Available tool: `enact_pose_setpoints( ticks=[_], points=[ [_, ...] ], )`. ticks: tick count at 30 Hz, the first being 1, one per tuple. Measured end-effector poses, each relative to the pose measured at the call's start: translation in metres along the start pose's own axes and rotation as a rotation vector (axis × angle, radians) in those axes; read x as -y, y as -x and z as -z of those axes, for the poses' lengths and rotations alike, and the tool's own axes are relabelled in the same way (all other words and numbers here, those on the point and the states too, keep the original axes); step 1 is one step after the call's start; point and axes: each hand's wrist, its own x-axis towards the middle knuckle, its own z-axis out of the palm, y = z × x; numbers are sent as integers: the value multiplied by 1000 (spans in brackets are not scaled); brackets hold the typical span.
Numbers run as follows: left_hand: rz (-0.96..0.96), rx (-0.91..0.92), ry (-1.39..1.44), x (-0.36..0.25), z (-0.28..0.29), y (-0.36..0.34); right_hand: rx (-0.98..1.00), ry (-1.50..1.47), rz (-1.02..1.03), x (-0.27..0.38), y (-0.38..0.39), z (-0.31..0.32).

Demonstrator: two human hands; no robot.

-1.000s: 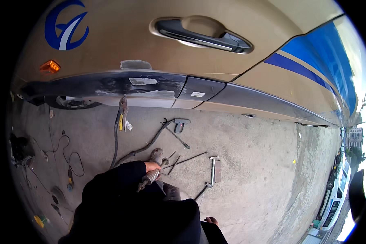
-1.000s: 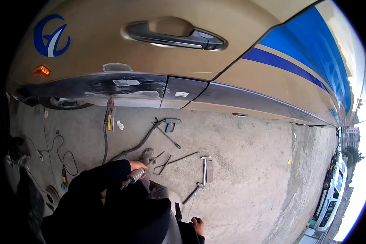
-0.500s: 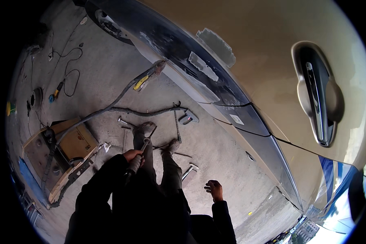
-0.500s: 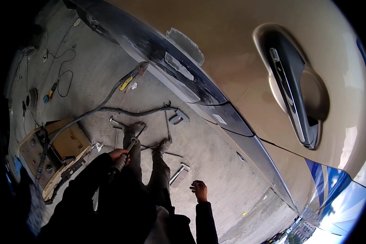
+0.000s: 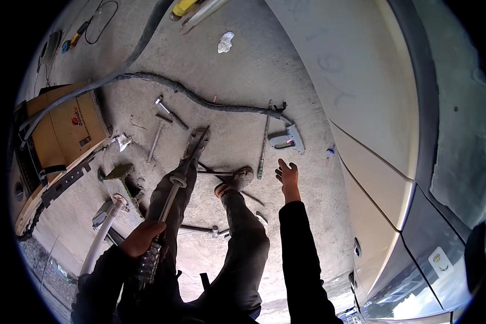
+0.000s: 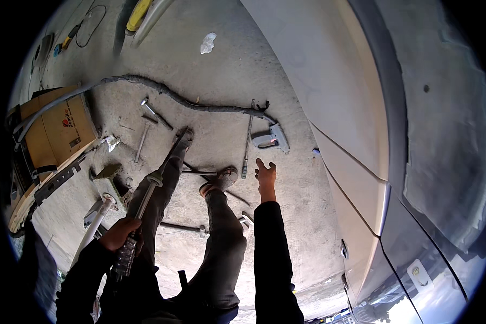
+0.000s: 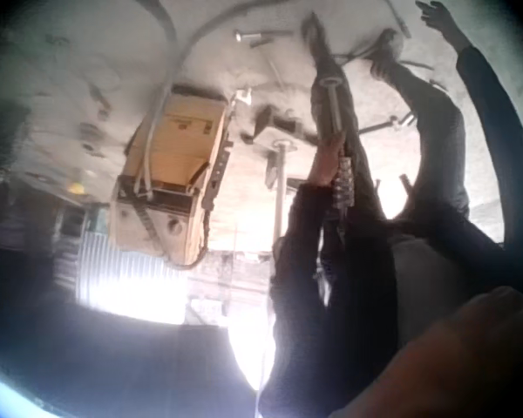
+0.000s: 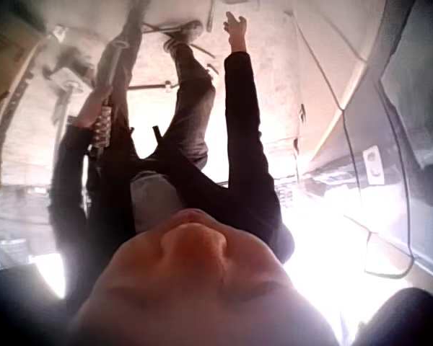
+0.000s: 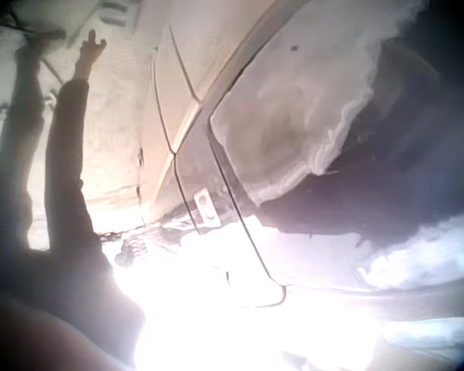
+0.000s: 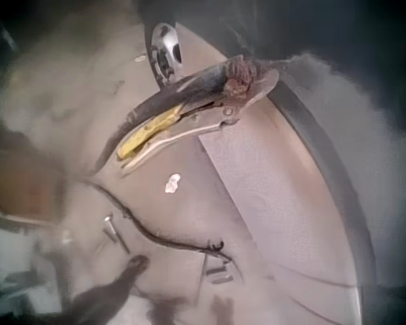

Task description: The person uses an angle grinder to sand a damaged area on the side of a beige van. They then use a pneumatic hammer to chip away at the bodywork and a welding torch to heat the metal surface. The person switches between tools to prepare the vehicle panel for further repair.

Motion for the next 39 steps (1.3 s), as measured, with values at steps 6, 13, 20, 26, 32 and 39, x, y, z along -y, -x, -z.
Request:
enact_pose_setpoints(
  ticks=[6,13,20,26,32,39],
  points=[
    [34,-63,-137,-15,70,-6,-354,79,113,-69,-212,-12],
    [117,-141,-311,27,134,9,-671,541,-67,-68,-250,-98],
    [-17,-215,-331,23,114,1,-661,209,-24,-64,-236,-98],
    [-46,-37,-232,38,99,2,-482,56,-29,-115,-157,-18],
    [-69,89,-278,42,76,-10,-130,17,-147,-185,-4,38],
    [-225,109,-675,66,80,45,-626,575,275,-147,275,134]
  ],
)
